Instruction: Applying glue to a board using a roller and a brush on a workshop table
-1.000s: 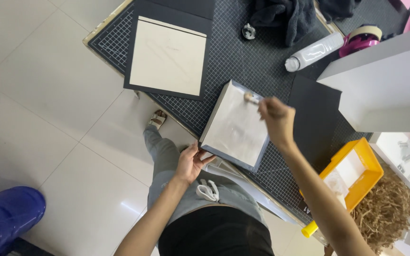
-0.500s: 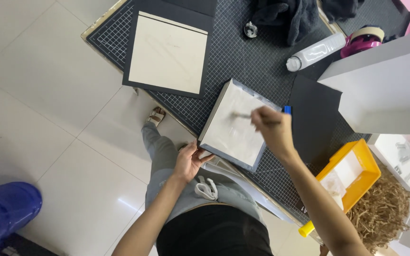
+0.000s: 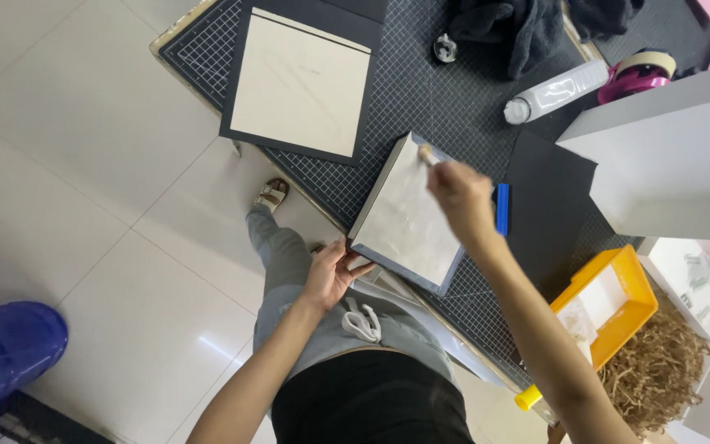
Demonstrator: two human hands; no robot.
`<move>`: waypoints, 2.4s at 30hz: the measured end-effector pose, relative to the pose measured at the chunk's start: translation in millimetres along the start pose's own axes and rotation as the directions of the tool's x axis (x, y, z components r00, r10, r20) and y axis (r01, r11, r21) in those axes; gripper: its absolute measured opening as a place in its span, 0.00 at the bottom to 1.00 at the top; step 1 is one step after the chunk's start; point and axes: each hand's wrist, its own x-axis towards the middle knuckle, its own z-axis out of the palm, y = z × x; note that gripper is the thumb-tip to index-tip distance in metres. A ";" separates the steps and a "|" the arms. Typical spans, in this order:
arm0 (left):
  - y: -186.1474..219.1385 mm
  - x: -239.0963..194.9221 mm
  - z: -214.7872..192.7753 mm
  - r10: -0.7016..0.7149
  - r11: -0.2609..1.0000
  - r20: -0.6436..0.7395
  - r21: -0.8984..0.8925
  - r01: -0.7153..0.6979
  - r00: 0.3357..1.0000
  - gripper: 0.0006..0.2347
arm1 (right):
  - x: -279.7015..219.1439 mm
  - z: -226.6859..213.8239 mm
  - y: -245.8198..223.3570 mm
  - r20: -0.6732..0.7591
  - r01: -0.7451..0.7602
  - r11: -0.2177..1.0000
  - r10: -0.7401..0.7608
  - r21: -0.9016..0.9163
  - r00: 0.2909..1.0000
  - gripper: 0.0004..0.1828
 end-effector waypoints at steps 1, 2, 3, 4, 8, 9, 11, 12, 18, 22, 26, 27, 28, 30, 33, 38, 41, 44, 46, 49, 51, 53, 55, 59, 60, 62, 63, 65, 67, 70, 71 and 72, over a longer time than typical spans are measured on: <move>0.9 -1.4 3.0 0.003 1.000 -0.004 -0.001 -0.003 1.000 0.07 | -11.0 2.9 -2.4 0.086 0.045 0.999 -0.047 0.021 0.995 0.03; 2.3 -2.9 5.4 0.006 1.000 -0.008 -0.001 -0.006 1.000 0.07 | -22.1 6.3 -5.2 0.170 0.088 0.995 -0.095 0.046 0.981 0.03; 2.9 -4.9 7.4 0.010 1.000 -0.013 -0.009 -0.010 1.000 0.07 | -40.2 6.3 -17.8 0.179 0.091 0.995 -0.099 0.050 0.979 0.03; 3.5 -6.9 9.3 0.006 1.000 -0.008 0.002 -0.006 1.000 0.06 | -58.3 5.8 -30.4 0.261 0.083 0.991 -0.107 0.102 0.959 0.04; -1.6 3.7 -1.5 0.010 0.999 -0.005 0.037 -0.010 1.000 0.06 | -32.0 -34.5 -73.1 0.330 -0.192 0.919 0.074 0.343 0.941 0.10; -1.9 1.9 -1.0 0.007 0.999 -0.006 0.038 -0.006 1.000 0.06 | -15.5 -31.1 -50.4 0.330 -0.196 0.919 0.077 0.343 0.941 0.10; -0.9 0.5 2.1 0.014 1.000 -0.012 0.023 -0.013 1.000 0.07 | 18.7 -25.2 -4.2 0.144 0.038 0.994 -0.053 0.104 0.988 0.06; -1.9 1.9 -1.8 0.010 1.000 -0.009 0.028 -0.010 1.000 0.07 | 21.1 -16.4 5.7 0.138 0.036 0.994 -0.049 0.102 0.989 0.06; -1.7 -1.3 -0.2 0.012 1.000 -0.002 0.028 -0.012 1.000 0.07 | 4.4 11.4 8.9 0.305 0.503 0.860 -0.459 -0.081 0.834 0.08; 1.0 -1.3 5.8 0.010 0.999 0.002 0.047 -0.010 1.000 0.07 | 17.8 -17.8 -21.7 0.366 0.369 0.903 -0.427 0.218 0.827 0.11; 1.1 -2.9 3.7 0.014 0.999 -0.002 0.050 -0.014 1.000 0.07 | 59.9 -20.1 16.9 0.312 0.509 0.861 -0.484 0.002 0.817 0.07; -0.6 -0.4 0.2 0.011 0.999 0.001 0.051 -0.011 1.000 0.07 | 54.5 -14.7 10.6 0.312 0.508 0.862 -0.482 -0.002 0.819 0.07; -2.0 2.1 -3.2 0.007 0.999 0.006 0.050 -0.007 1.000 0.07 | 49.3 -9.1 4.2 0.358 0.545 0.838 -0.502 -0.022 0.787 0.05; -0.3 0.8 1.0 0.009 0.999 0.010 0.040 -0.009 1.000 0.07 | 32.8 -4.1 -15.1 0.410 0.588 0.808 -0.525 -0.036 0.746 0.05; 8.1 -10.4 12.8 0.005 0.998 0.009 0.058 -0.005 1.000 0.08 | 4.8 -13.5 -48.1 0.496 0.601 0.792 -0.568 0.112 0.656 0.03; -9.5 14.1 -16.9 0.002 0.999 -0.003 0.035 -0.002 1.000 0.07 | 27.4 -53.7 -7.3 0.241 -0.242 0.939 0.183 0.245 0.953 0.05; 3.8 -6.3 8.5 -0.008 0.999 -0.012 0.046 0.008 1.000 0.09 | 49.6 -59.6 23.3 0.190 -0.349 0.883 0.302 0.314 0.934 0.07; 0.5 -0.4 1.4 -0.011 0.998 -0.018 0.058 0.012 1.000 0.09 | 55.0 -46.8 32.0 0.171 -0.394 0.888 0.361 0.237 0.917 0.07; -0.6 -0.1 0.5 -0.008 0.998 -0.023 0.054 0.010 1.000 0.09 | 56.6 -35.9 32.2 0.205 -0.410 0.883 0.368 0.228 0.907 0.07; -5.0 6.2 -7.0 -0.003 0.999 -0.029 0.036 0.004 1.000 0.08 | 63.2 -25.0 33.0 0.257 -0.401 0.886 0.341 0.234 0.904 0.07; -8.4 10.3 -11.6 -0.002 1.000 -0.030 0.023 0.003 1.000 0.08 | 65.3 -23.5 35.4 0.274 -0.379 0.890 0.310 0.252 0.910 0.06; -10.6 12.4 -13.7 0.004 1.000 -0.044 0.029 -0.003 0.999 0.08 | 64.5 -25.4 38.6 0.290 -0.360 0.899 0.286 0.248 0.913 0.06; -15.3 16.8 -21.4 0.012 1.000 -0.057 0.030 -0.010 0.998 0.07 | 55.5 -29.7 48.2 0.285 -0.367 0.902 0.299 0.228 0.911 0.06; -15.2 14.3 -16.5 0.027 1.000 -0.085 0.013 -0.026 0.996 0.06 | 34.0 -47.6 62.2 0.281 -0.422 0.894 0.371 0.149 0.885 0.06; -17.2 16.4 -20.5 0.024 1.000 -0.085 0.016 -0.023 0.996 0.06 | 28.9 -51.9 68.2 0.279 -0.424 0.893 0.374 0.149 0.885 0.06; -20.8 21.6 -27.6 0.027 1.000 -0.086 0.008 -0.026 0.996 0.06 | 19.4 -61.1 80.7 0.298 -0.427 0.886 0.364 0.181 0.882 0.06; -19.3 20.4 -24.6 0.023 1.000 -0.084 0.013 -0.022 0.996 0.06 | 16.1 -66.6 81.4 0.294 -0.430 0.885 0.368 0.181 0.882 0.06; -17.1 17.6 -18.8 0.024 1.000 -0.087 -0.006 -0.025 0.996 0.06 | 8.9 -77.7 82.9 0.303 -0.454 0.877 0.395 0.156 0.867 0.06; -14.9 16.5 -15.4 0.024 1.000 -0.093 0.002 -0.024 0.995 0.06 | 1.3 -84.6 82.3 0.296 -0.473 0.870 0.419 0.141 0.858 0.06; -9.7 9.8 -5.5 0.026 1.000 -0.103 0.002 -0.026 0.994 0.05 | -9.6 -96.5 82.3 0.289 -0.498 0.861 0.453 0.102 0.843 0.06; -8.2 7.0 -1.4 0.025 1.000 -0.106 -0.007 -0.025 0.994 0.05 | -13.0 -101.0 82.6 0.289 -0.506 0.859 0.467 0.076 0.836 0.06; -7.5 6.1 -0.1 0.024 1.000 -0.104 -0.006 -0.025 0.994 0.05 | -15.2 -105.0 82.4 0.286 -0.506 0.859 0.467 0.076 0.837 0.06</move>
